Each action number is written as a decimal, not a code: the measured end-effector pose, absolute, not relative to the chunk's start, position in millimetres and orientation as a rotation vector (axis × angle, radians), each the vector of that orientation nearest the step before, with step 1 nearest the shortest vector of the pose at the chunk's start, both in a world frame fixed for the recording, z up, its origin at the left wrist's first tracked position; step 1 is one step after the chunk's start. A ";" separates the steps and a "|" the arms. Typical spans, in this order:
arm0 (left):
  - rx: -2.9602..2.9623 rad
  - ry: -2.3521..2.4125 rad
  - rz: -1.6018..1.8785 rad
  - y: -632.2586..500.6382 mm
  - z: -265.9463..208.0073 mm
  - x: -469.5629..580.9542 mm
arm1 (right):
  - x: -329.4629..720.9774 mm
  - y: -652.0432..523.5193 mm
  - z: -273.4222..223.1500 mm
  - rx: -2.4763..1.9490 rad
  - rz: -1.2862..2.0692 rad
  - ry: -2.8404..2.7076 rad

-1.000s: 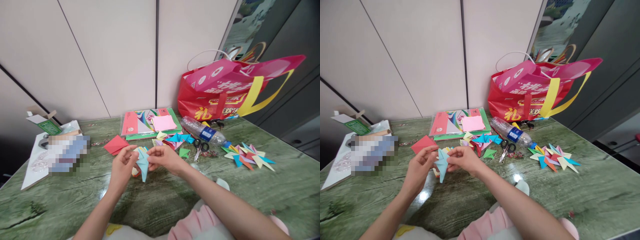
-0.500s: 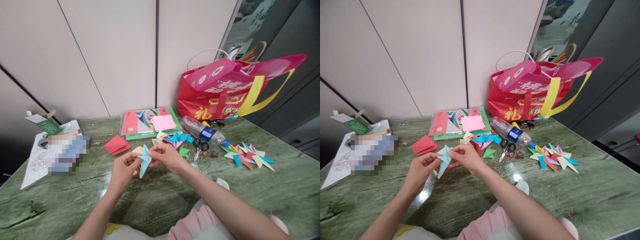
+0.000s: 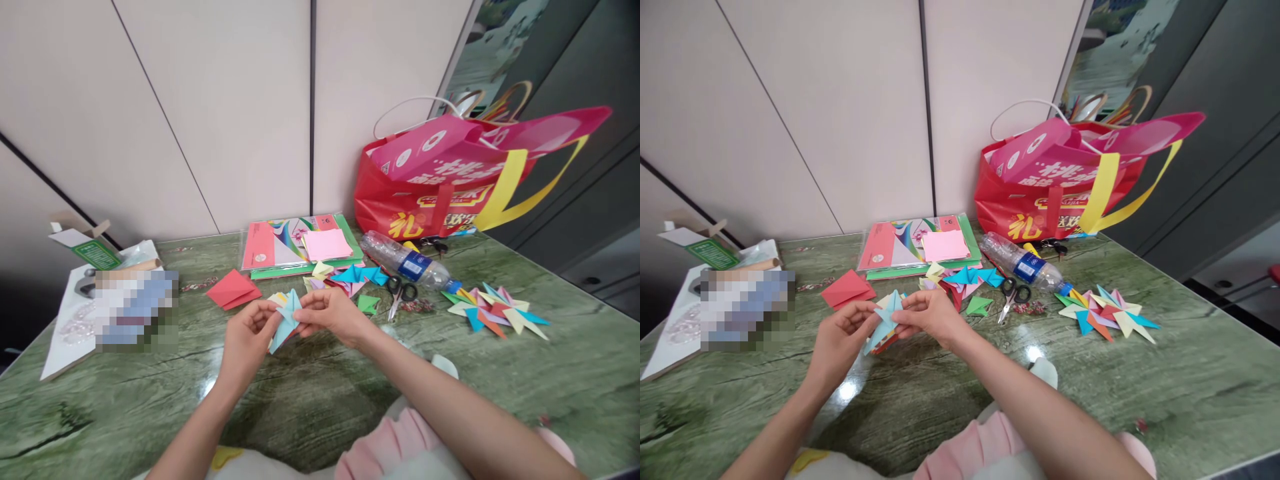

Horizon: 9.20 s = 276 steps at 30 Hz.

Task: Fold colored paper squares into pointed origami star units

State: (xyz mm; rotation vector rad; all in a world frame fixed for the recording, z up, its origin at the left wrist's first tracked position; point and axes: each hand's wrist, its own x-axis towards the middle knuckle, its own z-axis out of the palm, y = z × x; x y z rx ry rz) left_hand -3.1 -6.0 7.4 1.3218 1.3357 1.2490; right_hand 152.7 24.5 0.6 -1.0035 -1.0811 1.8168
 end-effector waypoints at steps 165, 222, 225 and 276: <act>2.239 1.774 0.467 14.6 -31.5 -22.4 | 148.1 24.4 -25.6 -1.640 0.479 -2.305; 2.423 1.566 1.115 9.9 -20.0 -21.4 | 191.8 38.2 16.7 -1.788 0.107 -2.359; 2.436 1.519 1.111 10.2 -21.8 -21.0 | 190.3 39.3 9.0 -1.870 0.180 -2.533; 0.597 0.926 1.274 6.9 8.7 -8.8 | 234.1 58.3 10.2 -1.742 0.554 -2.478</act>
